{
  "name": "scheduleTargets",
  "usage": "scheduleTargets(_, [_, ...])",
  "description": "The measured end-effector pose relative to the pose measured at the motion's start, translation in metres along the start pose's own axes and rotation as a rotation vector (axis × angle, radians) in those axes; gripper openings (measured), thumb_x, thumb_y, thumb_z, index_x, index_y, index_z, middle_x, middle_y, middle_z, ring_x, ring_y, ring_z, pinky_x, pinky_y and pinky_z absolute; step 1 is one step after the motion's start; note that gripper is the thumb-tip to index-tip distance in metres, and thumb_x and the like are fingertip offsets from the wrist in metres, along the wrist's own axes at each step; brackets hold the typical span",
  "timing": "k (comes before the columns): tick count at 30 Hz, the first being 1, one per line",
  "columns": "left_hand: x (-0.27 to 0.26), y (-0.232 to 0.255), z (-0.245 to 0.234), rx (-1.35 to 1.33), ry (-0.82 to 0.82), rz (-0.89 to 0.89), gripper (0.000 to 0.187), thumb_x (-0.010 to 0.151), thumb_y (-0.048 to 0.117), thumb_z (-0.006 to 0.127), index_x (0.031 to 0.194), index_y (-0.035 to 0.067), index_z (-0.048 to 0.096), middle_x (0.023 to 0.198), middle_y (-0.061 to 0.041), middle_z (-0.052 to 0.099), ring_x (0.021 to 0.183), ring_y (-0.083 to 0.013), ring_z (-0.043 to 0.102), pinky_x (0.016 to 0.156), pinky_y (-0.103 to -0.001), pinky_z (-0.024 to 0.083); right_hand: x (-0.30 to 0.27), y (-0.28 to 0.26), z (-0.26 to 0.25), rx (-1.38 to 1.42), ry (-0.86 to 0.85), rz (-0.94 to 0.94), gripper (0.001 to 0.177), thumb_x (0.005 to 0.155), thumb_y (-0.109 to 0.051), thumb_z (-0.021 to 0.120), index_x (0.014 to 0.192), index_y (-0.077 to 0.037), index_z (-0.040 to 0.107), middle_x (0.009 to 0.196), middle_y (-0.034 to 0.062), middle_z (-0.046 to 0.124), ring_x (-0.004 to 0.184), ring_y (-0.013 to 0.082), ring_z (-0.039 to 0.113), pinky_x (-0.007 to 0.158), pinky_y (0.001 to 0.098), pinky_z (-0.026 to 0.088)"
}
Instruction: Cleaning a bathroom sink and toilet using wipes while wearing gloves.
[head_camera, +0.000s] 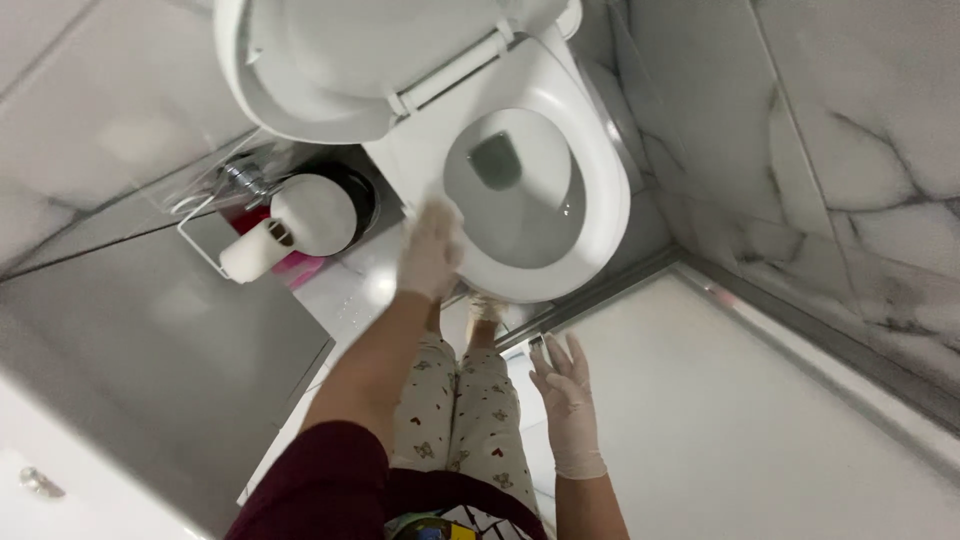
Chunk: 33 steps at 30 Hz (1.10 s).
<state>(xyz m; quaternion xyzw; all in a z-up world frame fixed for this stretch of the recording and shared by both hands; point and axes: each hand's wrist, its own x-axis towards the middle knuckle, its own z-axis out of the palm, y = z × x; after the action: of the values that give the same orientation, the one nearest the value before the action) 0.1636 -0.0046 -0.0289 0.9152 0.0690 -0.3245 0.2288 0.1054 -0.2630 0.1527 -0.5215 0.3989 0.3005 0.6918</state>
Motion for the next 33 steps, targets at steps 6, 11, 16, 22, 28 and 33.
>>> scheduleTargets(6, [0.097, -0.004, -0.053, 0.211, 0.326, -0.063, 0.078, 0.102, 0.034, 0.053, 0.161, -0.002, 0.018, 0.166, -0.026, 0.02, 0.155, -0.0385, 0.017, 0.128, -0.047, 0.015, 0.006, -0.01, 0.002, -0.016, 0.002, 0.051, 0.084, 0.079, -0.012, 0.049, 0.159, -0.009, 0.022, 0.159, 0.0183, 0.042, 0.14, 0.0351, 0.049, 0.114, 0.0461, 0.04])
scheduleTargets(11, [0.15, 0.026, -0.083, 0.371, 0.254, 0.087, 0.078, 0.103, 0.036, 0.053, 0.163, 0.002, 0.017, 0.171, -0.016, 0.012, 0.159, -0.0338, 0.009, 0.129, -0.045, 0.013, 0.016, -0.005, -0.005, 0.001, 0.014, 0.074, 0.084, 0.079, -0.013, 0.049, 0.158, -0.006, 0.021, 0.157, 0.0204, 0.042, 0.137, 0.0382, 0.05, 0.114, 0.0478, 0.04])
scheduleTargets(16, [0.21, 0.074, -0.077, 0.29, 0.256, 0.169, 0.075, 0.105, 0.038, 0.048, 0.163, 0.003, 0.016, 0.171, -0.013, 0.013, 0.158, -0.0289, 0.009, 0.128, -0.044, 0.011, 0.023, -0.016, -0.007, 0.01, 0.04, 0.081, 0.084, 0.078, -0.012, 0.048, 0.158, -0.004, 0.023, 0.157, 0.0223, 0.042, 0.139, 0.0395, 0.048, 0.115, 0.0486, 0.039])
scheduleTargets(22, [0.236, 0.15, -0.026, 0.518, 0.336, 0.39, 0.065, 0.11, 0.037, 0.04, 0.163, 0.005, 0.019, 0.171, -0.013, 0.015, 0.158, -0.0282, 0.01, 0.129, -0.042, 0.009, 0.033, -0.002, -0.023, 0.066, 0.092, 0.089, 0.085, 0.077, -0.01, 0.048, 0.158, -0.006, 0.023, 0.156, 0.0232, 0.042, 0.137, 0.0415, 0.049, 0.114, 0.05, 0.04])
scheduleTargets(28, [0.158, 0.214, 0.021, 0.381, -0.042, 0.606, 0.071, 0.098, 0.02, 0.046, 0.161, 0.006, 0.018, 0.172, -0.011, 0.009, 0.157, -0.0274, 0.005, 0.125, -0.042, 0.005, 0.024, -0.012, -0.021, 0.091, 0.092, 0.066, 0.085, 0.077, -0.012, 0.049, 0.159, -0.007, 0.025, 0.156, 0.0227, 0.044, 0.137, 0.0401, 0.05, 0.114, 0.0498, 0.041])
scheduleTargets(33, [0.069, 0.206, 0.02, 0.392, -0.501, 0.56, 0.082, 0.093, 0.003, 0.049, 0.164, 0.019, 0.012, 0.171, -0.01, -0.002, 0.155, -0.029, 0.001, 0.124, -0.047, 0.005, 0.018, -0.006, -0.03, 0.119, 0.096, 0.053, 0.085, 0.078, -0.015, 0.052, 0.159, -0.008, 0.025, 0.155, 0.0213, 0.045, 0.135, 0.0382, 0.052, 0.113, 0.0502, 0.042])
